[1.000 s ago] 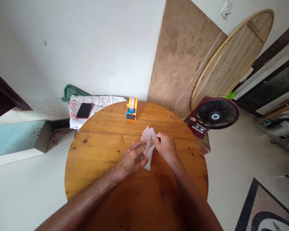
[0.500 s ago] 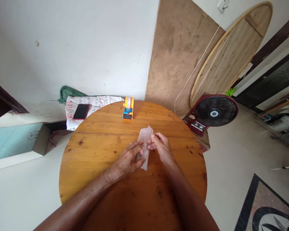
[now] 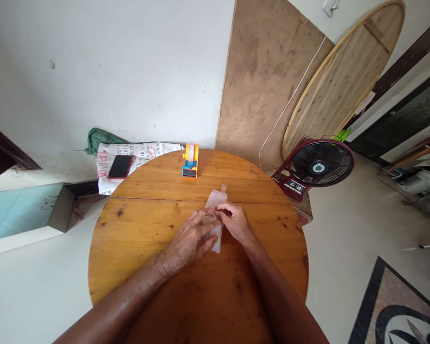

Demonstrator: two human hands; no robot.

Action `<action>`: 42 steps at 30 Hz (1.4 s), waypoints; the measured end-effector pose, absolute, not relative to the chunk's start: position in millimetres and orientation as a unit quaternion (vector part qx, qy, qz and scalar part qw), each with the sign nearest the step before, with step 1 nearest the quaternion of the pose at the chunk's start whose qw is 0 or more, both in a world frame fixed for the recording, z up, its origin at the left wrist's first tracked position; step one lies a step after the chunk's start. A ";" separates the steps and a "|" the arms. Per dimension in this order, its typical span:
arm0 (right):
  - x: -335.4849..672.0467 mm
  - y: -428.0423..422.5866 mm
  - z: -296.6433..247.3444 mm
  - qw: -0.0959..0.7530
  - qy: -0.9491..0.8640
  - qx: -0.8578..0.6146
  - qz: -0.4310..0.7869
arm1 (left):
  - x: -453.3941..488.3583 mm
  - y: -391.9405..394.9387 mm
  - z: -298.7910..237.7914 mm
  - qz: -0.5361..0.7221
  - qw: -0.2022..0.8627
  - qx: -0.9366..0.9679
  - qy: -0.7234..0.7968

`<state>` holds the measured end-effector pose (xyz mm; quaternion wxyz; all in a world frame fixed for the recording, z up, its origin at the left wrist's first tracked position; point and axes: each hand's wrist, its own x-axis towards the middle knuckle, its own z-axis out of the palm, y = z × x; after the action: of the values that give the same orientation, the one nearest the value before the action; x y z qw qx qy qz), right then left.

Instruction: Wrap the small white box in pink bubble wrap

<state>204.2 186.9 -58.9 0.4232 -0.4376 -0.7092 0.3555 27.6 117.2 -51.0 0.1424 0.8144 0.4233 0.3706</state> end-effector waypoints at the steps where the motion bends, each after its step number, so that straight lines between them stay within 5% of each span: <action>1: 205.1 188.0 -59.7 0.424 -0.717 -0.439 0.336 | 27.4 117.2 -51.4 0.368 0.132 0.818 0.421; 6: 214.5 194.7 -59.1 0.435 -0.686 -0.518 0.267 | 26.6 117.1 -54.3 0.363 0.112 0.824 0.421; 23: 196.1 231.8 -40.8 0.310 -0.566 -0.579 0.499 | 27.3 116.6 -56.2 0.353 0.089 0.826 0.430; 34: 194.1 237.3 -52.2 0.284 -0.699 -0.602 0.261 | 26.6 114.2 -49.9 0.323 0.041 0.837 0.440; 42: 192.8 237.0 -55.8 0.320 -0.698 -0.595 0.238 | 33.9 114.5 -52.6 0.350 0.059 0.832 0.427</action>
<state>192.8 237.0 -55.8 0.3196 -0.5947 -0.6983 0.2377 33.9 114.5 -52.6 0.0585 0.8315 0.4272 0.3503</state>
